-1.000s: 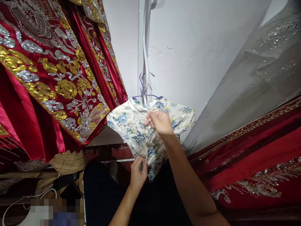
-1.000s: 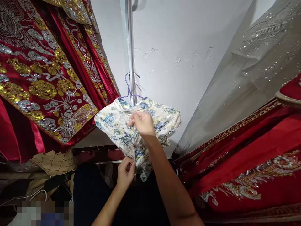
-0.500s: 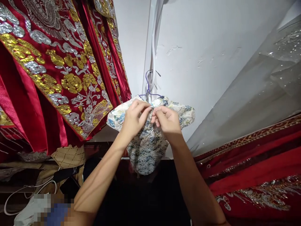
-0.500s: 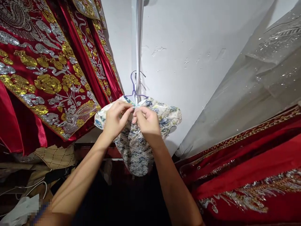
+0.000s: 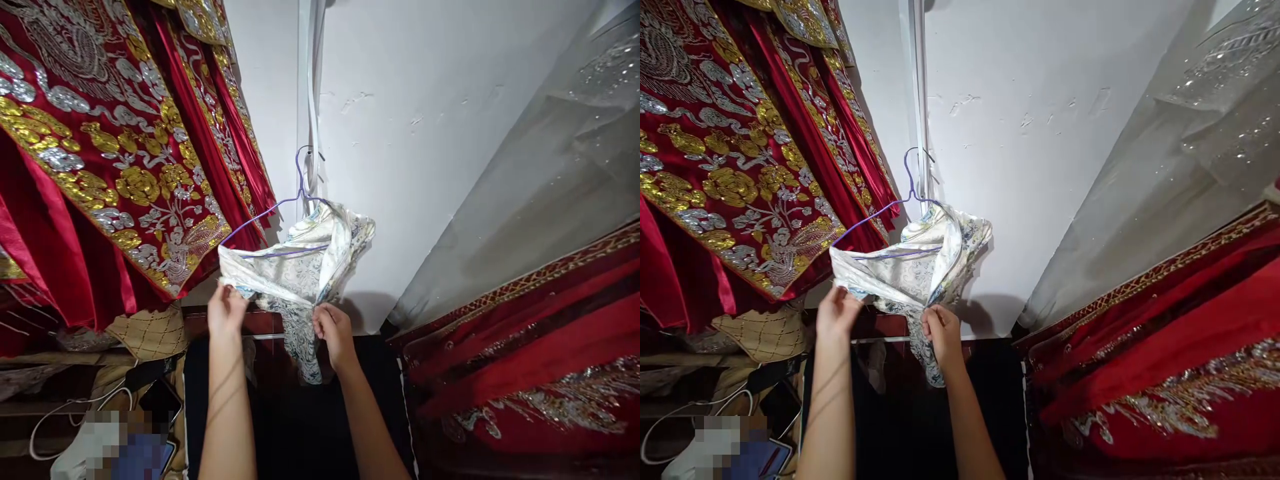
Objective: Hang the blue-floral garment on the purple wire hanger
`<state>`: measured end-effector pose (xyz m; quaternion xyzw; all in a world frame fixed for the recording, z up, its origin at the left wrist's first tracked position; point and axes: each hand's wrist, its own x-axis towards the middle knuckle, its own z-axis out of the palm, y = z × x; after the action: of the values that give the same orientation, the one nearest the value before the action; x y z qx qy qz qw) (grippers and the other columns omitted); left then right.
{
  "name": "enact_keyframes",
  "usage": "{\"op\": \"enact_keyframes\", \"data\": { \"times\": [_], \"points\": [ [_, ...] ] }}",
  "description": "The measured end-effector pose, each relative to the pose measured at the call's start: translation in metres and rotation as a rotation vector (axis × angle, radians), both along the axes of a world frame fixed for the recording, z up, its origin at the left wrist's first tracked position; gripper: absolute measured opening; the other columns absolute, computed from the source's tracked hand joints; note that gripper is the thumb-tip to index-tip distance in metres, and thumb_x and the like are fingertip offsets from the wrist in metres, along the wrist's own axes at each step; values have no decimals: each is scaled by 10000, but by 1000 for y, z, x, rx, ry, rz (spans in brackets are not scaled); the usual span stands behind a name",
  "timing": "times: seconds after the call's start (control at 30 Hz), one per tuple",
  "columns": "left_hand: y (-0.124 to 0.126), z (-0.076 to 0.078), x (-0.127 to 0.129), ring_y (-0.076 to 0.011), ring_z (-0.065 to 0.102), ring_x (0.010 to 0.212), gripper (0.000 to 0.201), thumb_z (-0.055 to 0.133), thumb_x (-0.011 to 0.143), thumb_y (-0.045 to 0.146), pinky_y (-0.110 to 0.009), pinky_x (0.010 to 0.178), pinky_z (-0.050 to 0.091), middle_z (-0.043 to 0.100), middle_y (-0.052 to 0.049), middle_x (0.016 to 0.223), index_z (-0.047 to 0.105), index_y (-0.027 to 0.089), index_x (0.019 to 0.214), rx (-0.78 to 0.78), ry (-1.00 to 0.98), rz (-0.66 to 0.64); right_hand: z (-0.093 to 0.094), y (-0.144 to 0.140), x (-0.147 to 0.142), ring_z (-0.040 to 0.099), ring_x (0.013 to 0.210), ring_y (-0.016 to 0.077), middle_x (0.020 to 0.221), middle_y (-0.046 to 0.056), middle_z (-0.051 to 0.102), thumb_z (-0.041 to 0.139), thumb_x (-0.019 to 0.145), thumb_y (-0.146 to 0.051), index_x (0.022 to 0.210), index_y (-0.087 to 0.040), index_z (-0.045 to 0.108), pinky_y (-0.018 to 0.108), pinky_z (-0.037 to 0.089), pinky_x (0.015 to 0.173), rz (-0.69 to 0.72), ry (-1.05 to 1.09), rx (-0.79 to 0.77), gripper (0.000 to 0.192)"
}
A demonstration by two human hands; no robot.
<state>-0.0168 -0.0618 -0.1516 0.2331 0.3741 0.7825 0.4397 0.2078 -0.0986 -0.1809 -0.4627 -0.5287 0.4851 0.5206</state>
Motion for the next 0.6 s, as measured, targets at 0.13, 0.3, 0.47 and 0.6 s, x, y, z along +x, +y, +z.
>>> {"op": "enact_keyframes", "data": {
  "times": [0.13, 0.3, 0.47, 0.6],
  "points": [
    [-31, -40, 49, -209, 666, 800, 261, 769, 773, 412, -321, 701, 546, 688, -44, 868, 638, 228, 903, -106, -21, -33, 5, -12, 28, 384, 439, 137, 462, -8, 451, 573, 808, -277, 548, -219, 584, 290, 287, 470, 373, -160, -123, 266],
    [-56, -7, 94, -129, 575, 699, 294, 690, 873, 494, -233, 657, 486, 623, 7, 817, 627, 216, 948, 29, 86, -142, 12, -11, 47, 531, 535, 162, 638, 35, 647, 632, 867, -530, 768, -202, 744, 292, 400, 518, 447, -182, -152, 360],
    [-87, 31, 117, -208, 614, 970, 177, 589, 974, 352, -326, 892, 487, 655, -70, 991, 658, 200, 913, 258, 698, -486, 17, -3, 27, 650, 862, 265, 784, 75, 673, 517, 815, -820, 817, -210, 710, 378, 517, 784, 154, 222, -167, 640],
    [-101, 47, 109, -231, 588, 1092, 127, 571, 977, 221, -393, 1015, 444, 664, -79, 1036, 695, 230, 1003, 427, 1083, -476, 36, -3, 9, 660, 802, 259, 698, 54, 642, 521, 778, -845, 825, -226, 678, 363, 528, 689, 139, 536, -230, 640]
  ]
}}
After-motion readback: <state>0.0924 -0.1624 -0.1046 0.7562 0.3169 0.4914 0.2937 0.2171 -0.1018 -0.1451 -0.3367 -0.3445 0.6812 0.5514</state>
